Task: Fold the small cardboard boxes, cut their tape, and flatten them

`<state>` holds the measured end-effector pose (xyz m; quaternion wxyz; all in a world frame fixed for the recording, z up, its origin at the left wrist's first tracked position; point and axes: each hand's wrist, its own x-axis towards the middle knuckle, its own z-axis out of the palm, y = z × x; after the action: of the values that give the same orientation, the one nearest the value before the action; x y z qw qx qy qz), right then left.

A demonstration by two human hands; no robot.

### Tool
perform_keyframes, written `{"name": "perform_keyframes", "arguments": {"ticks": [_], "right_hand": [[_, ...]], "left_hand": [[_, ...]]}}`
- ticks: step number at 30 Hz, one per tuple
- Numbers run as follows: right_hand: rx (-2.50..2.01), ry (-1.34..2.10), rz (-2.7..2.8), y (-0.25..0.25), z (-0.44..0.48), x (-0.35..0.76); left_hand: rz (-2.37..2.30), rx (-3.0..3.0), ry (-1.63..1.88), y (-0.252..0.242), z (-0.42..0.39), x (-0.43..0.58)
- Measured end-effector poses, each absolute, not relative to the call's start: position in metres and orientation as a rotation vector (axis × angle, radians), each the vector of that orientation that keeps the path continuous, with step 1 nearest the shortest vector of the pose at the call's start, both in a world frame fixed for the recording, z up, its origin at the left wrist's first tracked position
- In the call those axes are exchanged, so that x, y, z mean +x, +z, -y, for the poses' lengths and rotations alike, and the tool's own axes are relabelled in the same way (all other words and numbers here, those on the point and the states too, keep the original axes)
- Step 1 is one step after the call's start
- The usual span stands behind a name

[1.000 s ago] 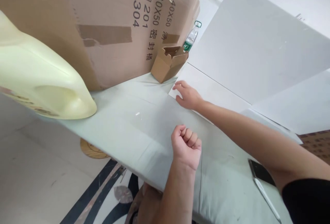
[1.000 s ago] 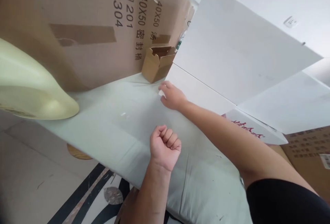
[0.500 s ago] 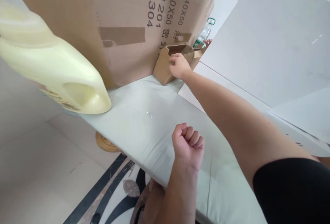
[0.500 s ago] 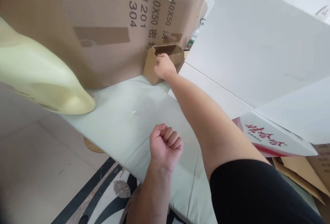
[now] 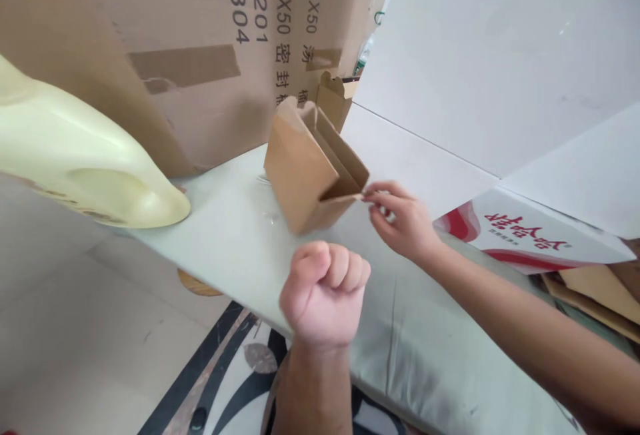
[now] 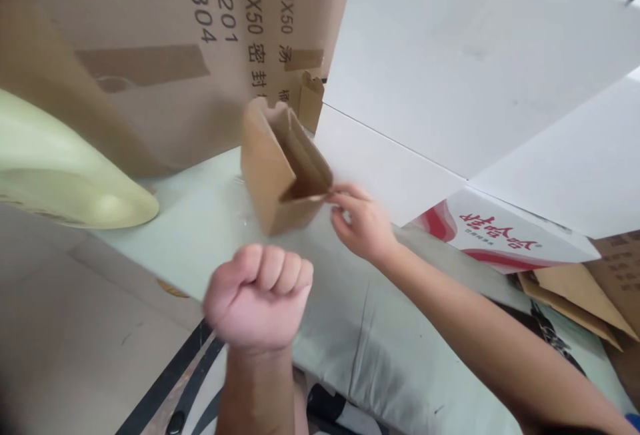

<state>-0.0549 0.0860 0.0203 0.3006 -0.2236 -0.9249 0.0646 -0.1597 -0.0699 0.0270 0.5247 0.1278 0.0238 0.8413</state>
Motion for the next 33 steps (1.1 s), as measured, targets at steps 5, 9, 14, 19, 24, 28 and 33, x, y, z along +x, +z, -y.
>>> {"name": "perform_keyframes", "arguments": {"ticks": [5, 9, 14, 19, 24, 28, 33], "right_hand": [[-0.695, -0.118, 2.319, 0.006, -0.055, 0.088], [-0.857, -0.324, 2.199, -0.002, -0.023, 0.189], [-1.054, -0.295, 1.995, -0.013, 0.005, 0.257], [-1.043, -0.039, 1.743, -0.027, 0.010, 0.259], [-0.896, 0.363, 1.541, -0.036, 0.010, 0.247], [-0.801, 0.549, 1.343, -0.042, 0.009, 0.250], [-0.875, 0.665, 1.191, -0.033, 0.007, 0.255]], "left_hand": [[0.455, 0.718, 1.856, 0.028, 0.078, -0.163], [0.358, 0.719, 1.839, 0.032, 0.066, -0.148], [-0.565, 0.597, 2.043, 0.030, 0.032, -0.101], [-1.098, 0.960, 2.010, -0.006, -0.008, -0.054], [-1.216, 1.290, 1.843, -0.017, -0.017, -0.035], [-1.160, 1.319, 1.738, -0.018, -0.013, -0.014], [-1.177, 1.453, 1.670, -0.023, -0.012, -0.001]]}}
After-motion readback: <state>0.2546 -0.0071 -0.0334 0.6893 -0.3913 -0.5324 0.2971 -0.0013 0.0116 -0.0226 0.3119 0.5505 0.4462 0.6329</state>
